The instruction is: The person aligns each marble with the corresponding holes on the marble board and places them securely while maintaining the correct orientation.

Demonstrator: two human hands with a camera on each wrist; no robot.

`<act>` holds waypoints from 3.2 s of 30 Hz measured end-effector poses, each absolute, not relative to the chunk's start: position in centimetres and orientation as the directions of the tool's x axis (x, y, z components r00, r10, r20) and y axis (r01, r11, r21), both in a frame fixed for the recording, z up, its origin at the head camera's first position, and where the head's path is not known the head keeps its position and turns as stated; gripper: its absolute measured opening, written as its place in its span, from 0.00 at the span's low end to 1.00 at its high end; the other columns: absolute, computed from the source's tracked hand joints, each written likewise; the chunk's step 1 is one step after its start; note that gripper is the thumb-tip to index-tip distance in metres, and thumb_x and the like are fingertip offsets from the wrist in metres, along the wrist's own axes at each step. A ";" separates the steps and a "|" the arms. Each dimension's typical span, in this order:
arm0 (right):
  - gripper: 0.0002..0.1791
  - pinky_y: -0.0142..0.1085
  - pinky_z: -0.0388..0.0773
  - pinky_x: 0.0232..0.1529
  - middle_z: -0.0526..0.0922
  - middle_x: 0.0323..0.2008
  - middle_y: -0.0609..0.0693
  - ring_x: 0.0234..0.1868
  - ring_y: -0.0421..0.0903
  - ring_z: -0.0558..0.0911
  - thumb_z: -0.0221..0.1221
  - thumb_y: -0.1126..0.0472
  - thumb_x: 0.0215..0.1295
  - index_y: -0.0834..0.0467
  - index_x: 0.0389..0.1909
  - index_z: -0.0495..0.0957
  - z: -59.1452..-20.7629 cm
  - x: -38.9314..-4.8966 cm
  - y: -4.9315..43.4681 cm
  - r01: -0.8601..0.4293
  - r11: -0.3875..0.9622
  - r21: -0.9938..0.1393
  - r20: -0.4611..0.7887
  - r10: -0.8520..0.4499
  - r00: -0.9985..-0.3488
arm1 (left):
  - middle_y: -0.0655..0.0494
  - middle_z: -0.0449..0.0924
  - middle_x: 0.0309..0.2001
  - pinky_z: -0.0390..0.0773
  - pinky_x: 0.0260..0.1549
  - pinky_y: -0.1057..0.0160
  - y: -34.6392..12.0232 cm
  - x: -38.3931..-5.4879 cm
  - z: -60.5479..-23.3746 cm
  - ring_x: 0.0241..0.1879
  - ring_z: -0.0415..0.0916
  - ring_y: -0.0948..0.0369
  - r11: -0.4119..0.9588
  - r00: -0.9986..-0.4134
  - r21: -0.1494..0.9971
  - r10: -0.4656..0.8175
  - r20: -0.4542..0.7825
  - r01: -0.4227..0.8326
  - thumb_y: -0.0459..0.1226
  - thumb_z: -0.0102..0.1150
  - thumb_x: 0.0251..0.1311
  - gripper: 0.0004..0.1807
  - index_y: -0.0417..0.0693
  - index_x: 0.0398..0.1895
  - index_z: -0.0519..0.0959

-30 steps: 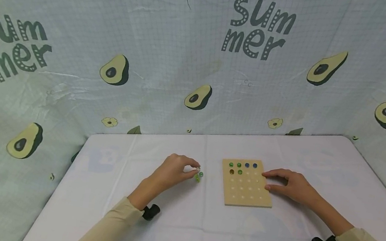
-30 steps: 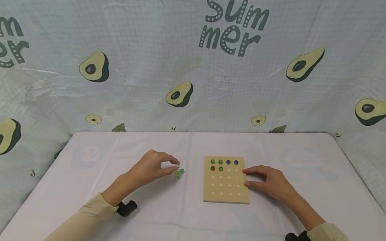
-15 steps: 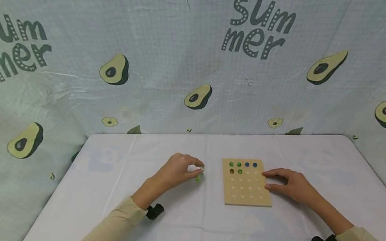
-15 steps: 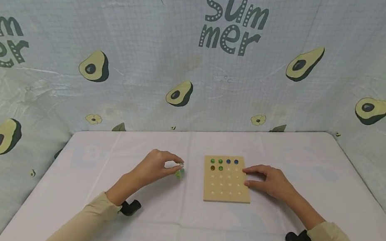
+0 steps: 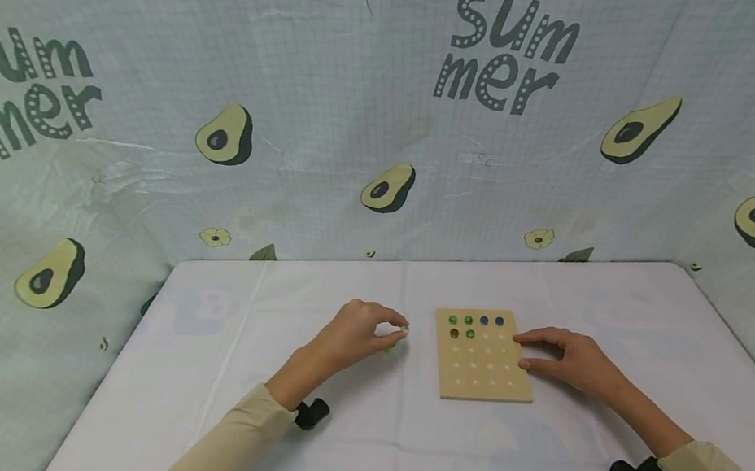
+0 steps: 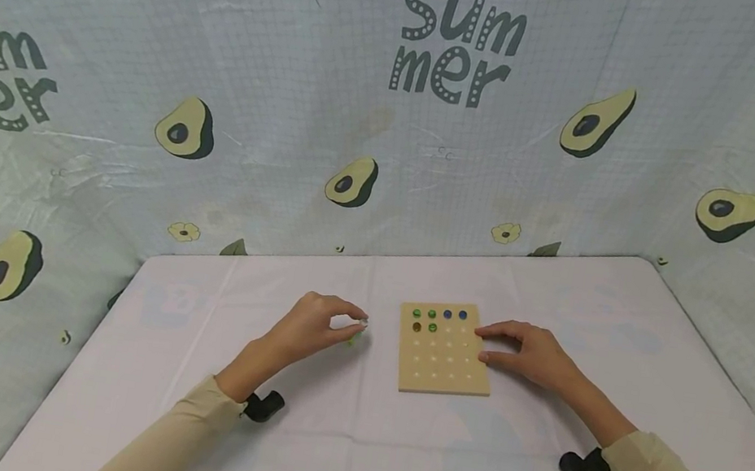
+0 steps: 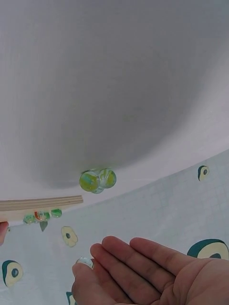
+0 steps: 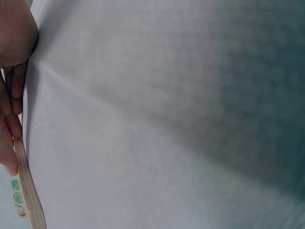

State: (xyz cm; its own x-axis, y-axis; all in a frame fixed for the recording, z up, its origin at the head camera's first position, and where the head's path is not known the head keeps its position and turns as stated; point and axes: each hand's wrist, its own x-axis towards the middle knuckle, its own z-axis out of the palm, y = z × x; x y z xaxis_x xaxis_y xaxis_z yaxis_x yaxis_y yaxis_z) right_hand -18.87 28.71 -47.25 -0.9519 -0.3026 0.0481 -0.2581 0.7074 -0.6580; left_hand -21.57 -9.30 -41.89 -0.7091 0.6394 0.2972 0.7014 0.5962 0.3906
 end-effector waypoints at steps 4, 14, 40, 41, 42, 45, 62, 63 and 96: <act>0.25 0.60 0.69 0.65 0.83 0.59 0.54 0.66 0.62 0.74 0.71 0.46 0.61 0.50 0.57 0.84 -47.2 -18.8 28.7 -0.254 0.713 -0.654 0.048 -0.296 -0.954 | 0.54 0.89 0.44 0.85 0.48 0.60 -9.0 -21.5 -41.8 0.47 0.86 0.59 0.606 -0.720 0.397 0.635 0.281 0.689 0.36 0.68 0.65 0.08 0.45 0.45 0.89; 0.25 0.60 0.69 0.65 0.83 0.59 0.54 0.66 0.62 0.74 0.71 0.46 0.61 0.50 0.57 0.84 -47.2 -18.9 28.7 -0.264 0.705 -0.658 0.055 -0.304 -0.951 | 0.53 0.90 0.43 0.85 0.47 0.59 -8.5 -21.6 -41.6 0.47 0.87 0.58 0.594 -0.704 0.384 0.637 0.313 0.708 0.36 0.69 0.64 0.08 0.45 0.44 0.89; 0.26 0.60 0.72 0.63 0.83 0.59 0.55 0.65 0.62 0.75 0.71 0.45 0.61 0.50 0.57 0.84 -47.1 -18.9 28.6 -0.245 0.714 -0.656 0.037 -0.294 -0.955 | 0.54 0.89 0.45 0.84 0.49 0.62 -6.3 -21.3 -41.5 0.48 0.86 0.59 0.557 -0.721 0.466 0.595 0.354 0.688 0.37 0.68 0.66 0.09 0.45 0.46 0.88; 0.26 0.60 0.72 0.63 0.83 0.59 0.54 0.65 0.62 0.75 0.71 0.45 0.61 0.50 0.57 0.84 -47.1 -18.9 28.6 -0.245 0.714 -0.656 0.037 -0.294 -0.955 | 0.54 0.89 0.45 0.84 0.49 0.63 -6.3 -21.2 -41.5 0.48 0.86 0.59 0.554 -0.721 0.469 0.594 0.356 0.688 0.37 0.68 0.66 0.09 0.44 0.46 0.88; 0.25 0.60 0.72 0.63 0.83 0.59 0.54 0.65 0.62 0.75 0.71 0.45 0.61 0.50 0.57 0.84 -47.1 -18.9 28.6 -0.246 0.712 -0.658 0.038 -0.295 -0.955 | 0.54 0.89 0.45 0.84 0.49 0.63 -6.2 -21.2 -41.6 0.48 0.86 0.59 0.551 -0.720 0.470 0.594 0.358 0.689 0.37 0.68 0.65 0.09 0.44 0.46 0.88; 0.25 0.59 0.71 0.64 0.83 0.59 0.53 0.66 0.61 0.75 0.71 0.46 0.61 0.50 0.57 0.84 -47.1 -18.8 28.6 -0.251 0.709 -0.659 0.042 -0.298 -0.954 | 0.54 0.89 0.45 0.84 0.49 0.63 -6.0 -21.2 -41.6 0.48 0.86 0.59 0.547 -0.718 0.472 0.590 0.368 0.692 0.37 0.68 0.65 0.09 0.44 0.45 0.89; 0.25 0.60 0.72 0.63 0.83 0.59 0.55 0.65 0.62 0.75 0.71 0.45 0.61 0.51 0.57 0.84 -46.9 -18.7 28.5 -0.248 0.715 -0.654 0.038 -0.296 -0.954 | 0.54 0.89 0.44 0.84 0.49 0.61 -5.1 -21.3 -41.4 0.47 0.86 0.60 0.517 -0.720 0.509 0.573 0.392 0.688 0.37 0.68 0.65 0.09 0.43 0.45 0.88; 0.25 0.60 0.72 0.63 0.83 0.59 0.55 0.65 0.62 0.75 0.71 0.45 0.61 0.51 0.57 0.84 -46.8 -18.7 28.5 -0.247 0.713 -0.656 0.037 -0.296 -0.955 | 0.54 0.89 0.44 0.84 0.49 0.62 -5.1 -21.3 -41.4 0.47 0.86 0.60 0.516 -0.719 0.508 0.572 0.395 0.690 0.37 0.68 0.65 0.09 0.43 0.45 0.88; 0.26 0.60 0.71 0.64 0.83 0.59 0.53 0.66 0.61 0.75 0.70 0.43 0.61 0.50 0.58 0.84 -47.7 -19.2 29.1 -0.252 0.719 -0.647 0.041 -0.297 -0.954 | 0.62 0.90 0.39 0.84 0.49 0.56 -0.8 -22.6 -42.7 0.46 0.84 0.67 0.471 -0.833 0.714 0.466 0.297 0.518 0.42 0.68 0.66 0.09 0.49 0.44 0.90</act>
